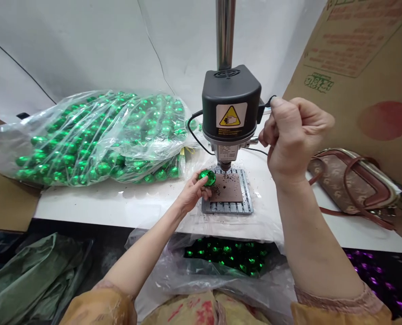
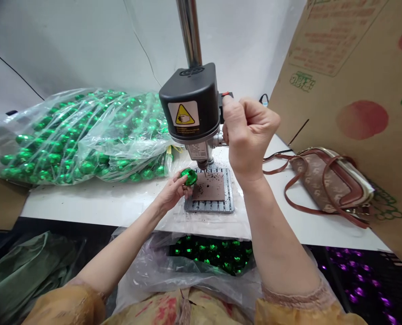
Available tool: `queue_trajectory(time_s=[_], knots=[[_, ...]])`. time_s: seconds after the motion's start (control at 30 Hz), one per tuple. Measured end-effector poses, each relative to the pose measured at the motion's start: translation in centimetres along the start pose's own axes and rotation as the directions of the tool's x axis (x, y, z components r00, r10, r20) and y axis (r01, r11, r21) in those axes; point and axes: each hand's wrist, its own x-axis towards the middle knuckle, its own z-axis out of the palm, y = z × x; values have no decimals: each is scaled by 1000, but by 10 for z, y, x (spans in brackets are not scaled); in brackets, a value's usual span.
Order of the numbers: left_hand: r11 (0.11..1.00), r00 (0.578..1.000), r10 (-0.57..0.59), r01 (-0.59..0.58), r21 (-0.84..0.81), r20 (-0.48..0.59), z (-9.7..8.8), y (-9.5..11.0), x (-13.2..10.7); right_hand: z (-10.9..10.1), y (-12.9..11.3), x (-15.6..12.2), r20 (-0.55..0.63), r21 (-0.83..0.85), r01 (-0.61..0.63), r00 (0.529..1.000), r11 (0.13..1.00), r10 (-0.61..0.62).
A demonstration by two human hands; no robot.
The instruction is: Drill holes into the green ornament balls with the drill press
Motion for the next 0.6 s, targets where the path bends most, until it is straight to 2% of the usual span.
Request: queue_trajectory(time_s=[0.13, 0.3, 0.47, 0.6], knots=[[980, 993, 107, -98, 173, -44, 5, -13, 15, -1, 0, -1, 15, -29, 25, 1000, 999, -24], [948, 981, 193, -183, 260, -15, 8, -25, 25, -1, 1, -1, 16, -39, 26, 1000, 999, -25], [901, 970, 235, -240, 361, 57, 10, -33, 31, -2, 4, -2, 46, -122, 68, 997, 990, -62], [835, 965, 254, -251, 489, 62, 12, -37, 35, -3, 5, -2, 35, -113, 63, 998, 992, -59]])
